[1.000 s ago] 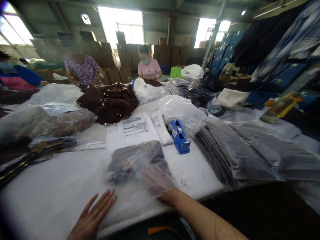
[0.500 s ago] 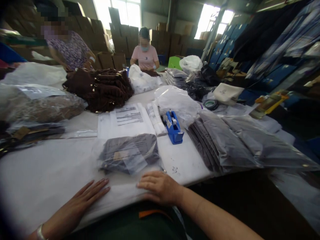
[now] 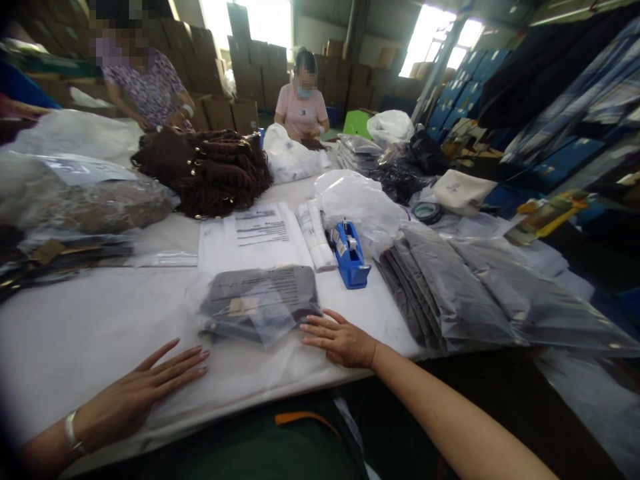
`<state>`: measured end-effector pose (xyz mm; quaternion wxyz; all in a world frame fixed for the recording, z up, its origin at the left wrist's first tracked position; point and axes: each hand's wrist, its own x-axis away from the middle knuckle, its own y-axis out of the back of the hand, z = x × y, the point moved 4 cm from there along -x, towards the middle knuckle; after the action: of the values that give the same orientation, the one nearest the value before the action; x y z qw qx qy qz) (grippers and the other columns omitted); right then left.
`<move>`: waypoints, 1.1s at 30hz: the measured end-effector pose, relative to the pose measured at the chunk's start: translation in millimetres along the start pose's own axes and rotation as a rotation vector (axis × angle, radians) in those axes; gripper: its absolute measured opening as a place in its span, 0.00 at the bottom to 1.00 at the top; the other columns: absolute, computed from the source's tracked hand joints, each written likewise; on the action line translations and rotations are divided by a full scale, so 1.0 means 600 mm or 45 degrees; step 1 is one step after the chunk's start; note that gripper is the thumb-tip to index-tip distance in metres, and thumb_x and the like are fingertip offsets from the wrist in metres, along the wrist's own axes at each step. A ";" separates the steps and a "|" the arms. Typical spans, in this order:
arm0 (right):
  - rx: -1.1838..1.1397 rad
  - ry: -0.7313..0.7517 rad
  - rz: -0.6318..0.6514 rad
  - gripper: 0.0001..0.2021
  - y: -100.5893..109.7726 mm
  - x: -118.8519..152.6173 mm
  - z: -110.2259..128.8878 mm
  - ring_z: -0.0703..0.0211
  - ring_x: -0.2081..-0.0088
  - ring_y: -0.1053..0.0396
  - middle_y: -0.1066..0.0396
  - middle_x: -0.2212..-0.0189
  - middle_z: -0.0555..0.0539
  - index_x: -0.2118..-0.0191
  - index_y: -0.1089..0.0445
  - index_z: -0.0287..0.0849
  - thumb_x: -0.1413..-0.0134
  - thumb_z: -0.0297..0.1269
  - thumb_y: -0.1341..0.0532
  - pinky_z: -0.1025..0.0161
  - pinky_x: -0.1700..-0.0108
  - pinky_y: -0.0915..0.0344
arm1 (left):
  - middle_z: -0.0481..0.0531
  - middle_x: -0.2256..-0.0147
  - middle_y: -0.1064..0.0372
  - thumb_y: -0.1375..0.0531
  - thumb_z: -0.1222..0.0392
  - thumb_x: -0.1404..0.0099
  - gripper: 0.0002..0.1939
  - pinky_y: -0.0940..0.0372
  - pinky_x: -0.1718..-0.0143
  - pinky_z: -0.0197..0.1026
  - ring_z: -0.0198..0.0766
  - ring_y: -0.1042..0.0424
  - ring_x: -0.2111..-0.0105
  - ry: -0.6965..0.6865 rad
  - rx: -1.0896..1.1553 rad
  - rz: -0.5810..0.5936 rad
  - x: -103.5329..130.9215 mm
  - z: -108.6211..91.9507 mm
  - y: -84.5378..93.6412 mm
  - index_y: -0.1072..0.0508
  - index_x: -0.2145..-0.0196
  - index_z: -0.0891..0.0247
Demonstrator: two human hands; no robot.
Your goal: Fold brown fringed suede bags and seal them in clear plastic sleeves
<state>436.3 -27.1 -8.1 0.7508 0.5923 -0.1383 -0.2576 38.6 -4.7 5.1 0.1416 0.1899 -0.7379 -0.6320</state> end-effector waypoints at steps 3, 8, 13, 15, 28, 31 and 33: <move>-0.024 0.049 -0.092 0.32 -0.007 -0.010 0.003 0.52 0.35 0.58 0.47 0.39 0.43 0.38 0.46 0.40 0.53 0.24 0.48 0.44 0.36 0.65 | 0.45 0.40 0.44 0.59 0.74 0.37 0.33 0.62 0.36 0.52 0.36 0.45 0.40 -0.074 0.070 -0.128 -0.006 -0.001 -0.008 0.50 0.38 0.48; -0.234 -0.068 -0.366 0.19 -0.006 -0.021 0.014 0.53 0.41 0.43 0.32 0.48 0.43 0.46 0.37 0.42 0.43 0.28 0.48 0.45 0.38 0.55 | 0.49 0.50 0.30 0.55 0.63 0.32 0.18 0.42 0.42 0.46 0.39 0.32 0.49 0.380 0.339 -0.451 0.007 0.019 -0.034 0.33 0.49 0.56; -0.461 -0.588 -0.843 0.10 -0.032 -0.025 0.057 0.57 0.61 0.31 0.28 0.66 0.46 0.60 0.32 0.43 0.37 0.31 0.50 0.55 0.52 0.36 | 0.50 0.66 0.24 0.52 0.49 0.34 0.18 0.29 0.64 0.40 0.43 0.24 0.64 1.359 0.342 -0.575 0.039 0.011 -0.052 0.27 0.64 0.60; -0.436 -0.825 -0.919 0.11 -0.048 -0.026 0.079 0.56 0.64 0.32 0.30 0.69 0.46 0.63 0.33 0.43 0.36 0.33 0.51 0.58 0.59 0.35 | 0.51 0.67 0.24 0.53 0.51 0.33 0.17 0.30 0.69 0.40 0.44 0.24 0.67 1.485 0.290 -0.501 0.048 -0.004 -0.053 0.27 0.65 0.60; -0.277 -1.304 -0.614 0.17 -0.050 -0.055 0.090 0.54 0.67 0.34 0.32 0.74 0.46 0.68 0.35 0.43 0.34 0.42 0.56 0.61 0.63 0.43 | 0.54 0.60 0.32 0.44 0.50 0.36 0.13 0.39 0.51 0.48 0.46 0.36 0.55 0.506 0.120 -0.491 -0.127 -0.086 0.068 0.31 0.60 0.61; -0.321 -1.320 -0.619 0.18 -0.050 -0.052 0.091 0.54 0.68 0.34 0.32 0.74 0.46 0.69 0.35 0.44 0.34 0.42 0.56 0.62 0.64 0.43 | 0.52 0.66 0.32 0.47 0.55 0.33 0.11 0.36 0.58 0.44 0.42 0.34 0.61 0.440 0.285 -0.238 -0.166 -0.103 0.038 0.31 0.69 0.61; -0.386 -1.314 -0.634 0.18 -0.049 -0.050 0.086 0.54 0.69 0.34 0.32 0.75 0.47 0.69 0.35 0.44 0.34 0.43 0.56 0.62 0.65 0.43 | 0.52 0.67 0.32 0.52 0.57 0.30 0.14 0.35 0.61 0.42 0.40 0.32 0.64 0.521 0.284 -0.195 -0.171 -0.099 0.019 0.31 0.70 0.61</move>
<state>378.6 -57.4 -19.9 0.5795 0.2913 -0.3041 -0.6977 155.1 -8.5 29.4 0.2177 0.3838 -0.7426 -0.5038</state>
